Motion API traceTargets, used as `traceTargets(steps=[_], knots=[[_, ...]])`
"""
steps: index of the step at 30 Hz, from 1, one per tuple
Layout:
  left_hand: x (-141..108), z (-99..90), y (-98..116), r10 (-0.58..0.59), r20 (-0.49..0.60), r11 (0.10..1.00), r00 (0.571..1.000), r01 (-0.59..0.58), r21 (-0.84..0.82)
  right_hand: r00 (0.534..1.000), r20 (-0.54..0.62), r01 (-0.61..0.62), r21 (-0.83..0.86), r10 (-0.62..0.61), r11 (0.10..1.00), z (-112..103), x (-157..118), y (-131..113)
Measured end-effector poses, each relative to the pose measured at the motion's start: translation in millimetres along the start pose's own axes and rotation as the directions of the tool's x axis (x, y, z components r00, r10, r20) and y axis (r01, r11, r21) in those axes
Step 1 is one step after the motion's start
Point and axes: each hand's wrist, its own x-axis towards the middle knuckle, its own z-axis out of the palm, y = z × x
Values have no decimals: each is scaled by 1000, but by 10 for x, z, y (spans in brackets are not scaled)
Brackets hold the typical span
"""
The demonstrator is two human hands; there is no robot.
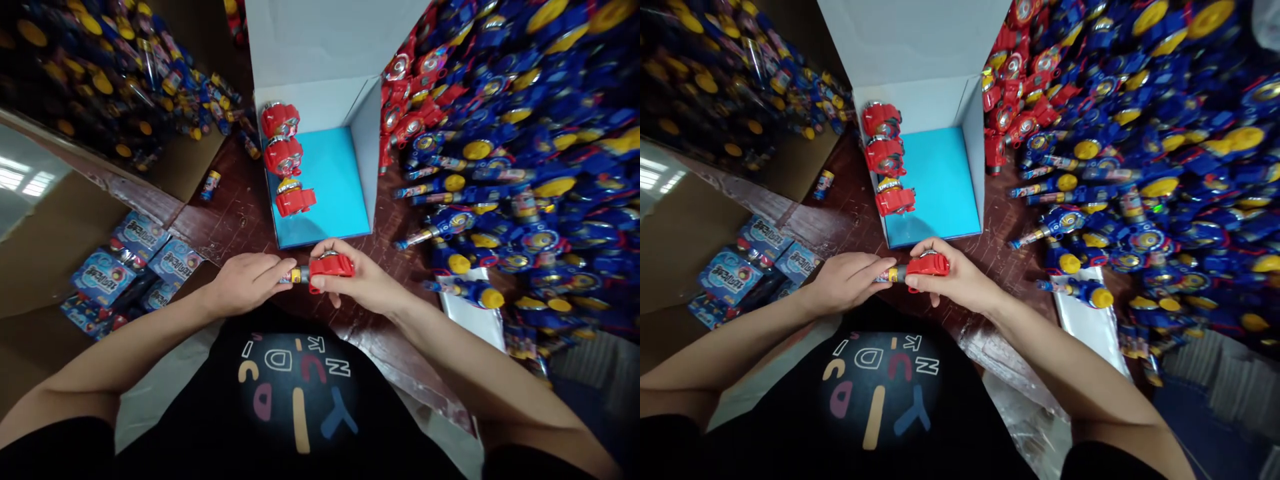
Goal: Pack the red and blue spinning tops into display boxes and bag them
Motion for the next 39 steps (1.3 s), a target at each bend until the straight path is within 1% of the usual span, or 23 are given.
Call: traceTargets(steps=[1, 2, 3, 4, 5, 6, 7, 8, 9, 11, 13, 15, 17, 21, 23, 25, 27, 28, 30, 32, 34, 37, 39], knots=[[10, 15, -40, 8, 2, 1000, 1000, -8, 13, 1000, -13, -1, -14, 1, 1000, -18, -23, -24], [18, 29, -81, 10, -15, 1000, 1000, -10, 17, 998, -37, 41, -80, -44, 996, -53, -52, -59], [25, 44, -122, 1, -55, 1000, 998, 0, 17, 989, -67, 118, -193, -133, 974, -103, -81, -101], [32, 67, -163, -23, -118, 1000, 993, 25, 14, 964, -89, 208, -342, -251, 917, -163, -107, -146], [42, 102, -203, -64, -193, 998, 979, 67, 8, 924, -90, 280, -506, -372, 816, -227, -124, -188], [55, 151, -240, -112, -264, 993, 958, 115, -4, 881, -63, 317, -660, -470, 682, -285, -128, -225], [72, 218, -273, -164, -318, 986, 934, 165, -22, 851, -7, 322, -783, -525, 532, -331, -119, -256], [95, 300, -301, -213, -350, 976, 912, 212, -42, 843, 61, 309, -869, -534, 387, -357, -98, -282], [122, 392, -322, -258, -363, 965, 896, 254, -60, 851, 125, 290, -922, -510, 257, -361, -69, -304], [180, 580, -341, -330, -358, 943, 874, 323, -81, 879, 234, 271, -962, -416, 30, -302, -9, -352], [231, 727, -333, -384, -345, 922, 856, 377, -90, 894, 309, 275, -950, -325, -147, -186, 33, -421], [262, 805, -312, -414, -340, 909, 844, 401, -112, 900, 346, 281, -926, -264, -253, -69, 67, -517], [274, 827, -296, -427, -343, 904, 837, 405, -138, 910, 345, 277, -919, -232, -282, 11, 125, -633], [267, 822, -300, -400, -351, 917, 847, 370, -153, 935, 289, 244, -945, -207, -217, 80, 378, -842], [269, 836, -310, -378, -356, 926, 855, 347, -152, 952, 270, 238, -949, -141, -207, 118, 524, -900], [277, 866, -321, -369, -362, 929, 856, 338, -149, 964, 264, 252, -944, -30, -213, 168, 623, -935], [281, 899, -333, -376, -367, 926, 851, 348, -143, 964, 263, 264, -944, 35, -195, 206, 644, -967], [277, 907, -339, -385, -366, 923, 847, 358, -142, 966, 258, 260, -949, 33, -180, 214, 625, -986], [257, 881, -354, -394, -357, 919, 847, 364, -151, 972, 236, 230, -959, -12, -167, 204, 550, -1023], [231, 770, -364, -367, -356, 929, 859, 318, -190, 979, 194, 180, -968, -68, -176, 179, 471, -1039], [232, 569, -369, -312, -399, 939, 862, 217, -266, 982, 157, 138, -977, -108, -164, 177, 420, -1017], [366, 225, -381, -204, -510, 938, 836, 17, -347, 971, 163, 149, -985, -174, -90, 219, 400, -944], [552, 90, -388, -89, -520, 952, 849, -80, -295, 960, 182, 185, -983, -214, -6, 189, 387, -917]])
